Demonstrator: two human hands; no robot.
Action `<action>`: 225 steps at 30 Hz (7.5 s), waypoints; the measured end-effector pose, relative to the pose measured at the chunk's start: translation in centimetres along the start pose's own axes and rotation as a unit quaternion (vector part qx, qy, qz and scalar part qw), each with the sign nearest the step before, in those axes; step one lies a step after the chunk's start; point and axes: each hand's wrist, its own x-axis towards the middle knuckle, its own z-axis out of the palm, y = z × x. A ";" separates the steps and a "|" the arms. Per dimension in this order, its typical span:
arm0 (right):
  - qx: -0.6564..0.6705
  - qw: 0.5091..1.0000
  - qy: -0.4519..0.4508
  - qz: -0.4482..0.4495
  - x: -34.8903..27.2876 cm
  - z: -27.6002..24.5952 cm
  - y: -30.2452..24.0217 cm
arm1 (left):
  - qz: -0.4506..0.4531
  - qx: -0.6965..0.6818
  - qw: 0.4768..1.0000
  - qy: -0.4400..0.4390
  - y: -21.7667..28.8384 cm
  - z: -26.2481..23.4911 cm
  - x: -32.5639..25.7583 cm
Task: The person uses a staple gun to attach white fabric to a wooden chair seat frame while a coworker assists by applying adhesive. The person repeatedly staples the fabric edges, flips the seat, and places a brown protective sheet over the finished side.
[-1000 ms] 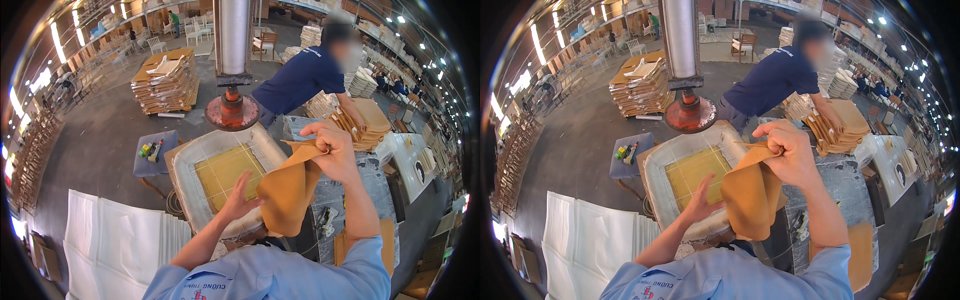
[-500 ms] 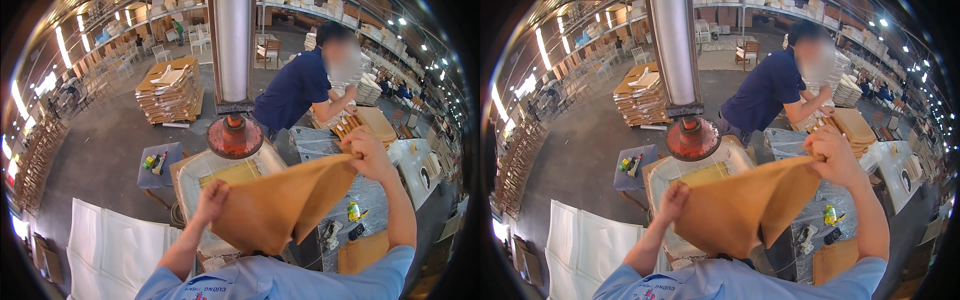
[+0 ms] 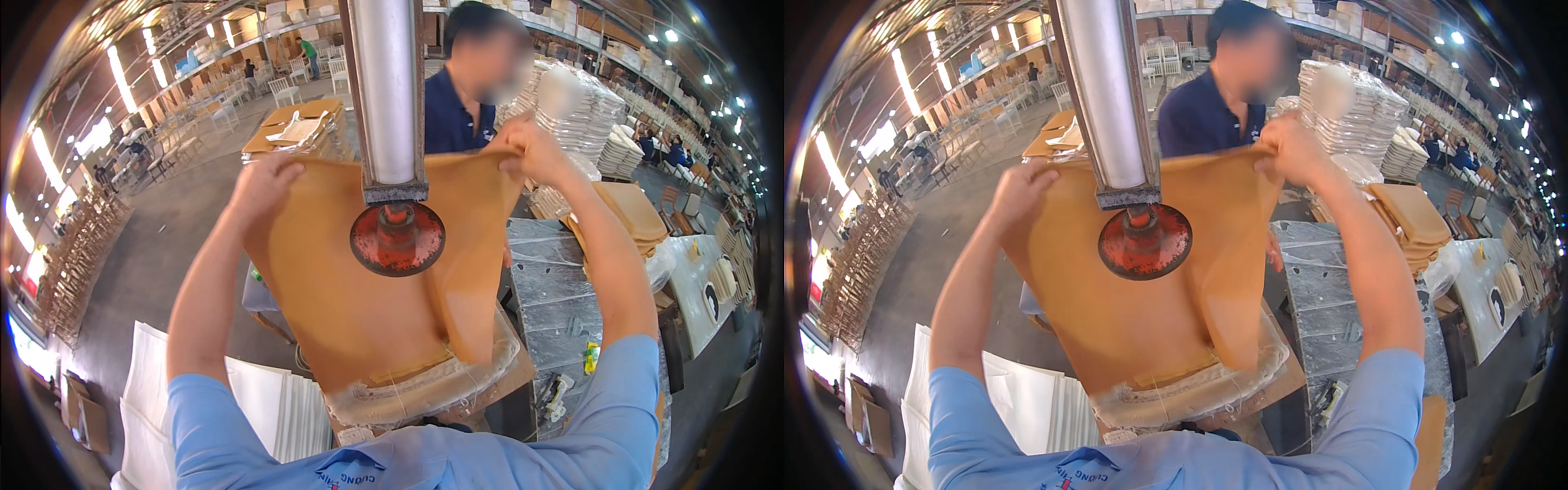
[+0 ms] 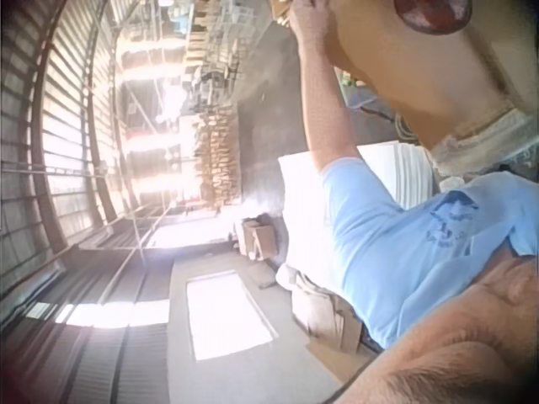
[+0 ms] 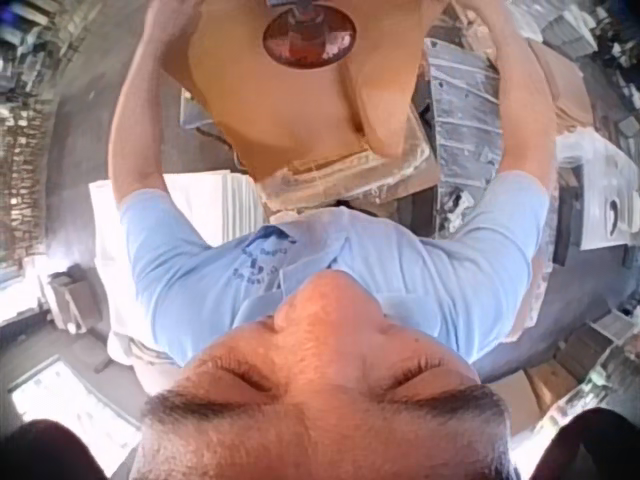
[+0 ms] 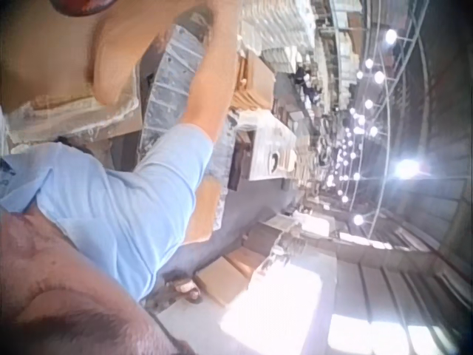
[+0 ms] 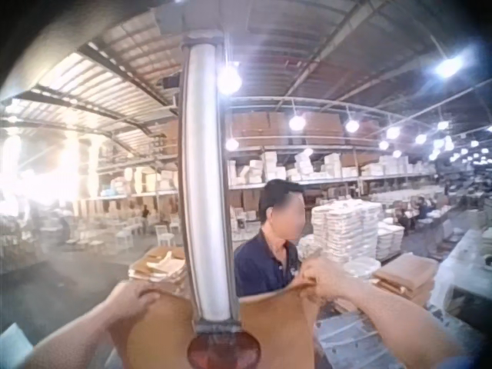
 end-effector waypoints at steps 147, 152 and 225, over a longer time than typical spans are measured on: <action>-0.142 0.764 -0.624 -0.084 -29.5 28.5 -38.9 | -0.859 0.164 0.472 0.114 -23.9 -15.0 -106.2; -0.130 0.754 -0.637 -0.088 -29.6 29.1 -39.5 | -0.790 -0.009 0.606 0.093 -23.8 -14.7 -109.8; 0.809 0.241 -0.537 0.006 -7.9 26.8 -60.2 | -0.245 -0.021 0.957 0.154 -8.9 -50.6 -53.1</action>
